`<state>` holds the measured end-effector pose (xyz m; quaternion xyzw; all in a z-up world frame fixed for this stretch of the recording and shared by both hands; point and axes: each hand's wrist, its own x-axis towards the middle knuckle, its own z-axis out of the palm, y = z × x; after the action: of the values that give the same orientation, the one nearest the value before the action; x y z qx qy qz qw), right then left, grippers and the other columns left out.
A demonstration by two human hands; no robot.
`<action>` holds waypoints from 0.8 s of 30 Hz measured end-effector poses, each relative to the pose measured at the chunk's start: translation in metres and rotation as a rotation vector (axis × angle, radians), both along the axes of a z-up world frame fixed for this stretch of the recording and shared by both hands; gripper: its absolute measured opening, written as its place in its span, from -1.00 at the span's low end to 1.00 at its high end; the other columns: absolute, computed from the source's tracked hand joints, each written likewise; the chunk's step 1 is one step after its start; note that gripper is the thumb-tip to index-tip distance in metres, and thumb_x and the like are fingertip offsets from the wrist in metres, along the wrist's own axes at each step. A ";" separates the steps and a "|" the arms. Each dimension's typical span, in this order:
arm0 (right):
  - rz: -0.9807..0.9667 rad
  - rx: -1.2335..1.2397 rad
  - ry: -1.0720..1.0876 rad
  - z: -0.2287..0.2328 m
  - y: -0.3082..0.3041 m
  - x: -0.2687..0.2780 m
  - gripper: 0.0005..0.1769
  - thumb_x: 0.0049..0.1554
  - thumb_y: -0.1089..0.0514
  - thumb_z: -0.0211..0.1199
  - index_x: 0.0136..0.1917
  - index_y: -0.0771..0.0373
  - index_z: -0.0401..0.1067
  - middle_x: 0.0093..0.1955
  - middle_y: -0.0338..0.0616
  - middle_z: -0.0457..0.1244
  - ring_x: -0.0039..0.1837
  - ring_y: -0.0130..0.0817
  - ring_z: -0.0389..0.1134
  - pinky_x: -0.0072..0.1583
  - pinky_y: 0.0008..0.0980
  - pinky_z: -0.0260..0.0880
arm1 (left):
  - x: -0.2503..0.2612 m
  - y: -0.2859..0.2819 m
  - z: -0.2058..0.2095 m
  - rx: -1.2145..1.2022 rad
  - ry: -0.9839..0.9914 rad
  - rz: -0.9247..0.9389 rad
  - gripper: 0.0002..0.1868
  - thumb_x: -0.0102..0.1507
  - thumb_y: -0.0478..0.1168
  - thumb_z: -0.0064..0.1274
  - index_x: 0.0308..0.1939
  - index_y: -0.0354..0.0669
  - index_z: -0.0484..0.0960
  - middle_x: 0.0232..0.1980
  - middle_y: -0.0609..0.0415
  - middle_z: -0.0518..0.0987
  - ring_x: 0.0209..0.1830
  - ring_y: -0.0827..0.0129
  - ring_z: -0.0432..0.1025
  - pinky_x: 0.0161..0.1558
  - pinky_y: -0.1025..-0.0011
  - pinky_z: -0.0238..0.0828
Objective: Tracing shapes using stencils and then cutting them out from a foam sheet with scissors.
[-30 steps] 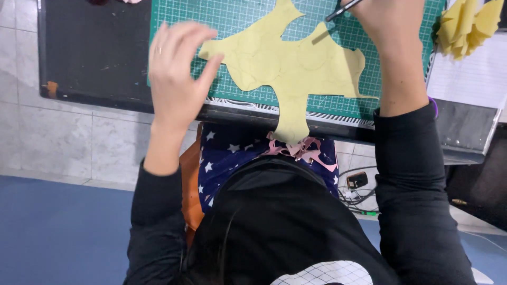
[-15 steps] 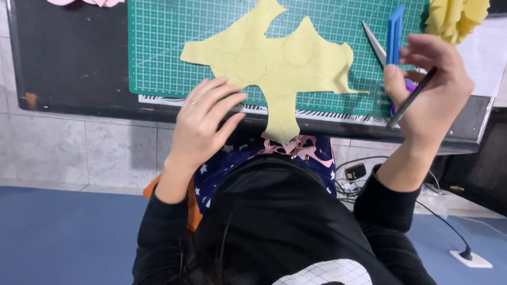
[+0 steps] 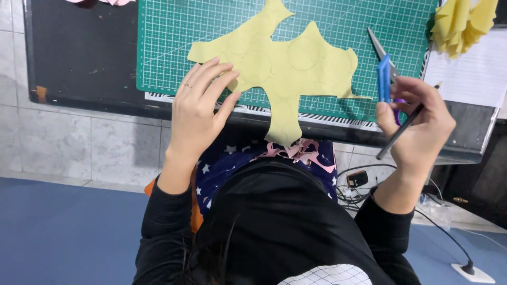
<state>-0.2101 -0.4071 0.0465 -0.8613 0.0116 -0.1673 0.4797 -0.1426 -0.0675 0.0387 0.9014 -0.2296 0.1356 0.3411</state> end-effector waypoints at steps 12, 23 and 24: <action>0.281 -0.370 -0.146 0.002 0.086 0.089 -0.50 0.06 0.40 0.54 0.22 0.54 0.42 0.06 0.19 0.39 0.02 -0.13 0.44 0.06 -0.34 0.51 | 0.022 -0.029 -0.019 0.256 -0.119 -0.218 -0.49 0.37 -0.04 0.12 0.29 -0.31 0.51 0.34 -0.08 0.48 0.42 0.13 0.29 0.47 0.15 0.13; 0.272 -0.353 0.009 -0.005 0.115 0.109 -0.42 -0.01 0.36 0.60 0.19 0.41 0.34 0.06 -0.02 0.39 0.04 -0.24 0.45 0.08 -0.38 0.46 | 0.054 -0.006 -0.011 -0.018 -0.059 -0.208 -0.78 0.31 -0.22 0.20 -0.05 -0.30 0.66 0.06 -0.07 0.60 0.11 0.16 0.50 0.22 0.27 0.44; 0.277 -0.338 0.017 -0.005 0.115 0.109 -0.41 0.00 0.37 0.60 0.19 0.42 0.33 0.07 0.02 0.39 0.04 -0.23 0.47 0.09 -0.38 0.48 | 0.066 -0.001 -0.014 0.084 -0.070 -0.200 -0.66 0.36 -0.12 0.18 0.09 -0.29 0.59 0.14 -0.09 0.56 0.17 0.14 0.46 0.23 0.28 0.43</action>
<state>-0.1007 -0.2921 0.0416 -0.9241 -0.1311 -0.0920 0.3470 -0.0762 -0.0686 0.0250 0.8822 -0.3355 0.1227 0.3067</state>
